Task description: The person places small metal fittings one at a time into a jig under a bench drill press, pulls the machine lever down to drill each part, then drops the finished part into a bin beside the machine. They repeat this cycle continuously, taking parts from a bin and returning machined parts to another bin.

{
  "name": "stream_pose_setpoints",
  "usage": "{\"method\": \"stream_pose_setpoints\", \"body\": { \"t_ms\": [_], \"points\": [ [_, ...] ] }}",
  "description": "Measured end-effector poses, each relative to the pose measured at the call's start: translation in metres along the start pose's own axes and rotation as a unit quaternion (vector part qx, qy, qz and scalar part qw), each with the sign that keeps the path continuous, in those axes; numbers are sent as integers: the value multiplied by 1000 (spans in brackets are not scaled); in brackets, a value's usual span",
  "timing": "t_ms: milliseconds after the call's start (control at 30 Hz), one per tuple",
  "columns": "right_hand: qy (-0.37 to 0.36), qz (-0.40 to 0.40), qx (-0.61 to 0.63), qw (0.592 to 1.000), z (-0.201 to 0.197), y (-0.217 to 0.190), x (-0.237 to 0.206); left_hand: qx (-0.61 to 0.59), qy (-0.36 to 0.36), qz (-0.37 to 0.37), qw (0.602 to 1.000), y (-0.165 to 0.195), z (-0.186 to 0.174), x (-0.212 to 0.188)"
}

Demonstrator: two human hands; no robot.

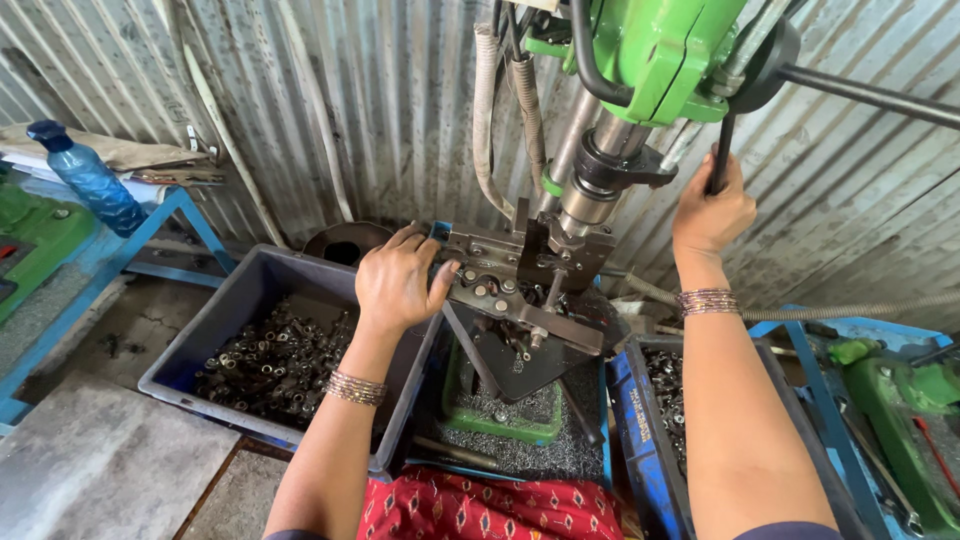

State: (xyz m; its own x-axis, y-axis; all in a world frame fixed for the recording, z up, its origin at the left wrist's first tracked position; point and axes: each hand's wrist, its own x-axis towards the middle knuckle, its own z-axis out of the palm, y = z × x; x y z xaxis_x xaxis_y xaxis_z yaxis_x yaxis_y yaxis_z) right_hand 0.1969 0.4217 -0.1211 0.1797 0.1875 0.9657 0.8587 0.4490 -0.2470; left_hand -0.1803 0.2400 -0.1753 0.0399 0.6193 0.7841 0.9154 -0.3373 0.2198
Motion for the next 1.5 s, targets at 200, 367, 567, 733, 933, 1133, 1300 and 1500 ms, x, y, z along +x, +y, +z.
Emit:
{"method": "stream_pose_setpoints", "body": {
  "t_ms": [200,367,567,733,933,1133,1300,1500],
  "points": [
    [-2,6,-3,1000,2,1,1,-1,4,4,1000,1,-1,0],
    [-1,-4,-1,1000,4,2,3,-3,-4,-3,1000,1,-1,1],
    [-5,8,20,1000,6,0,6,2,-3,-6,1000,2,-2,1],
    [-20,32,15,999,22,2,22,5,-10,-7,1000,1,-2,3],
    [-55,78,22,995,27,-2,35,4,-11,-5,1000,-1,1,2],
    [-74,82,14,994,-11,-23,16,6,-21,-7,1000,12,-19,3],
    [-125,89,-55,987,-78,-48,-4,30,-104,-154,982,49,-57,-12],
    [-184,79,-109,974,-157,-78,1,-104,51,-240,964,90,-69,-47]
  ]
}}
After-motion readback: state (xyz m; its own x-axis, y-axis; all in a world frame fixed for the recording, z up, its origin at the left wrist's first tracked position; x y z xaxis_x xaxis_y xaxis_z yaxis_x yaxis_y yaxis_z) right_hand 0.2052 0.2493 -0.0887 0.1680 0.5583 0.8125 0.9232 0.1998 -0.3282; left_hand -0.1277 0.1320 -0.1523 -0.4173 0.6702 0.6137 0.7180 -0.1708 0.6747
